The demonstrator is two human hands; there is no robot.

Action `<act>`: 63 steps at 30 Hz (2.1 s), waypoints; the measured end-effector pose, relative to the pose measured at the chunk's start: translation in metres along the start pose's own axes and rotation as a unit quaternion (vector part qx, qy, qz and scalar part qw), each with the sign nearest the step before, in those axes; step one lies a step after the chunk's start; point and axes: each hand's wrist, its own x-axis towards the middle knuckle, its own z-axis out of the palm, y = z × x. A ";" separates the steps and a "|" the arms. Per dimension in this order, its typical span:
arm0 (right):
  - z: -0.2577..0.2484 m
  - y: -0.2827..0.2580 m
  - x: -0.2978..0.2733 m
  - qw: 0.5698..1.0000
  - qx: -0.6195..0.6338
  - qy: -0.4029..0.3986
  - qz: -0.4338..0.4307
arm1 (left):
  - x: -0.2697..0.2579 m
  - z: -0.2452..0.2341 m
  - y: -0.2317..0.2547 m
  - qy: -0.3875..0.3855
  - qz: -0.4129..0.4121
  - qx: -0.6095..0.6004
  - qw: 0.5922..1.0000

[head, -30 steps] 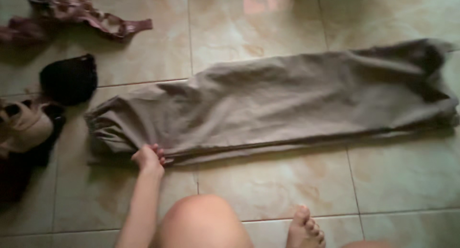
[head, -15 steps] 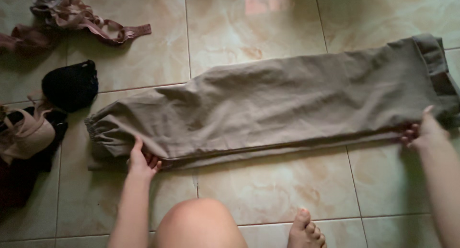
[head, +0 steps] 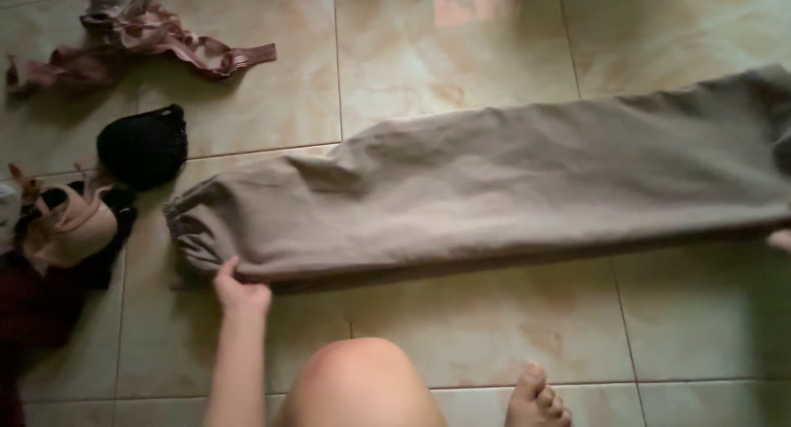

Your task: The person sits on a tiled floor and folds several garments by hand, including a black top, a white long-sleeved shirt, and beige trousers. Each item is smoothed, folded into a compact rectangle, and placed into a growing stack.

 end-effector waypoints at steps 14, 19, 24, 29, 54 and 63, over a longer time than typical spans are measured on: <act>0.002 0.072 -0.031 0.993 -0.006 0.119 -0.024 | -0.014 -0.009 -0.032 0.136 0.141 0.277 0.941; 0.044 0.115 -0.050 0.973 -0.035 0.229 -0.016 | -0.051 0.021 -0.039 0.234 0.059 0.297 0.924; 0.053 0.130 -0.044 0.966 -0.027 0.258 -0.008 | -0.054 0.026 -0.042 0.227 0.070 0.349 0.907; 0.034 0.120 -0.041 0.974 0.012 0.226 0.029 | -0.015 -0.017 -0.048 0.161 0.121 0.396 0.896; -0.041 0.059 -0.012 0.984 0.108 0.040 0.133 | 0.021 -0.050 0.026 0.209 -0.080 0.220 0.949; -0.046 0.069 -0.015 0.978 0.160 0.044 0.128 | 0.015 -0.009 0.062 0.269 0.107 0.329 0.899</act>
